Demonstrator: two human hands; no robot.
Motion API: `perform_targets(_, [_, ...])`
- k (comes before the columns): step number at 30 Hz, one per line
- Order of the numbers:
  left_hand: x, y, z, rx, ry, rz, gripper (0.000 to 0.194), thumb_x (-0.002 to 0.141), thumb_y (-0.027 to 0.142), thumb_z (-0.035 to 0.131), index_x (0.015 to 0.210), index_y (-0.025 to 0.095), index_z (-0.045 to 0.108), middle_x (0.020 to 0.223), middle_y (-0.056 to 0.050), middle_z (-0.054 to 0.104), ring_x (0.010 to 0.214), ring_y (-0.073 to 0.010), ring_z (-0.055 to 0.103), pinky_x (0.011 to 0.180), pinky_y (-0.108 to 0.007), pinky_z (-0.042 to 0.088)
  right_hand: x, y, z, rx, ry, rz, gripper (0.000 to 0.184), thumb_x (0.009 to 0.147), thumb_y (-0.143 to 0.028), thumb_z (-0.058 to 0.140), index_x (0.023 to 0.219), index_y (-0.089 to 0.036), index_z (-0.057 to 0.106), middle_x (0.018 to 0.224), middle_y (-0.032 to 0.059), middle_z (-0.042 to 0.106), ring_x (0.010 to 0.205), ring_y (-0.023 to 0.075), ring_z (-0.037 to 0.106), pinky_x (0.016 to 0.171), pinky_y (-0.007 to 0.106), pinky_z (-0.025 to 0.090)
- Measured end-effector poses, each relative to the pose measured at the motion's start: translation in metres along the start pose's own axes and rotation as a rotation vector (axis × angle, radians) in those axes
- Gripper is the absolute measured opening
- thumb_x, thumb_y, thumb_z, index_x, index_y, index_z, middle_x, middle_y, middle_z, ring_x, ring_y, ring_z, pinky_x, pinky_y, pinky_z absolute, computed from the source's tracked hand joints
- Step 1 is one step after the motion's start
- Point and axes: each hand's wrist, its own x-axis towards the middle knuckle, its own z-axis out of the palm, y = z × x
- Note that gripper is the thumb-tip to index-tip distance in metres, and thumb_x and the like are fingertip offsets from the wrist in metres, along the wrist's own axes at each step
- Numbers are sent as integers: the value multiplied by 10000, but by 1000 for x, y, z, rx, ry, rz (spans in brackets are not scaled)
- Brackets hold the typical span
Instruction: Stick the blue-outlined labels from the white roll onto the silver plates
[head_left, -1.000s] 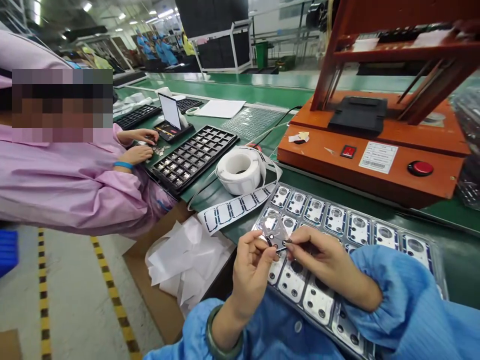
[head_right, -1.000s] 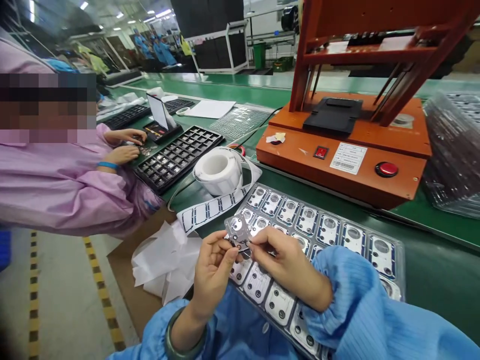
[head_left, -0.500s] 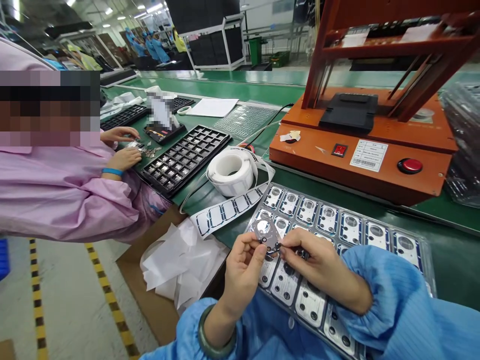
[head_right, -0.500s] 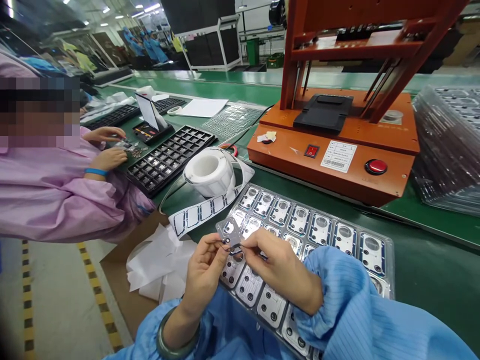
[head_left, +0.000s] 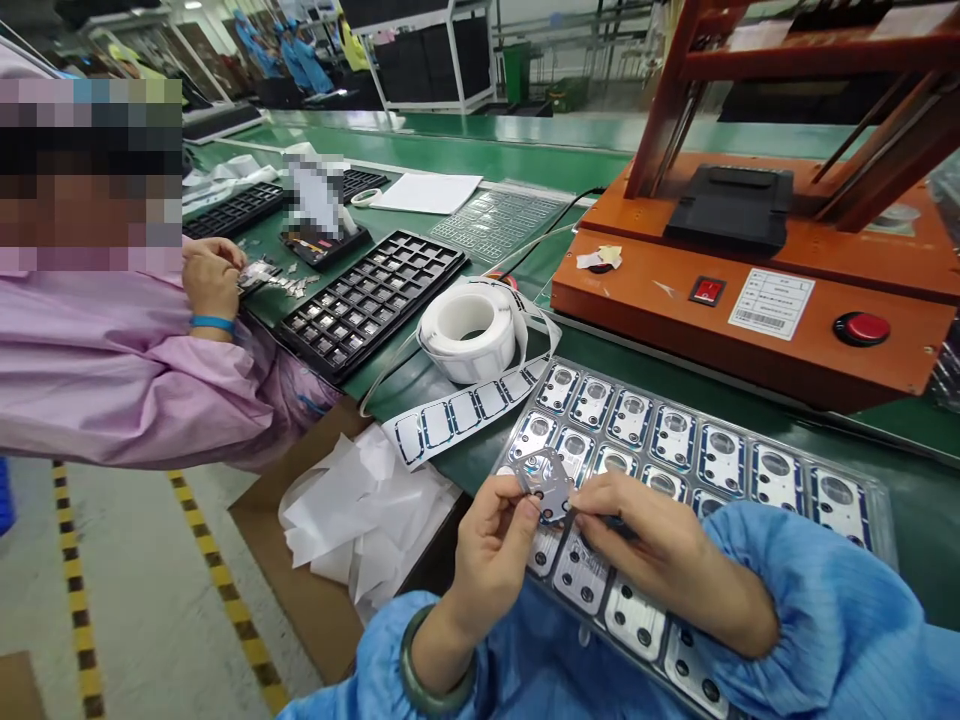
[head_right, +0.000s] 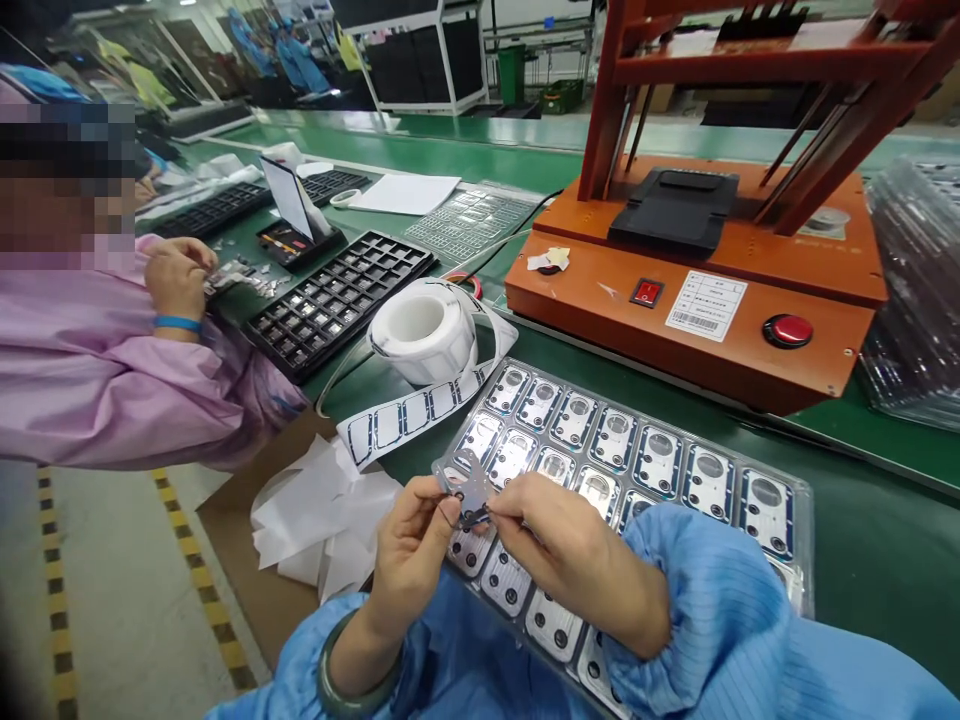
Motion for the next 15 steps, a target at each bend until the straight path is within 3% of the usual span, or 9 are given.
perform_targets(6, [-3,2,2,-23,-54,26,202,894,374,533,885,178,586,689,-15,670,600,-132,639,599,-231,521,-1,-3,0,-35,5,-17,143,932,-143,471,1035,-224,526,877,43,655,804,149,650,696,256,534])
perform_targets(15, [-5,-7,1,-59,18,42,226,896,391,528,814,191,593,676,14,626,581,-109,589,575,-211,479,-4,-4,1,-3,-75,-11,116,935,-149,463,999,-231,516,851,23,629,767,136,617,679,250,509])
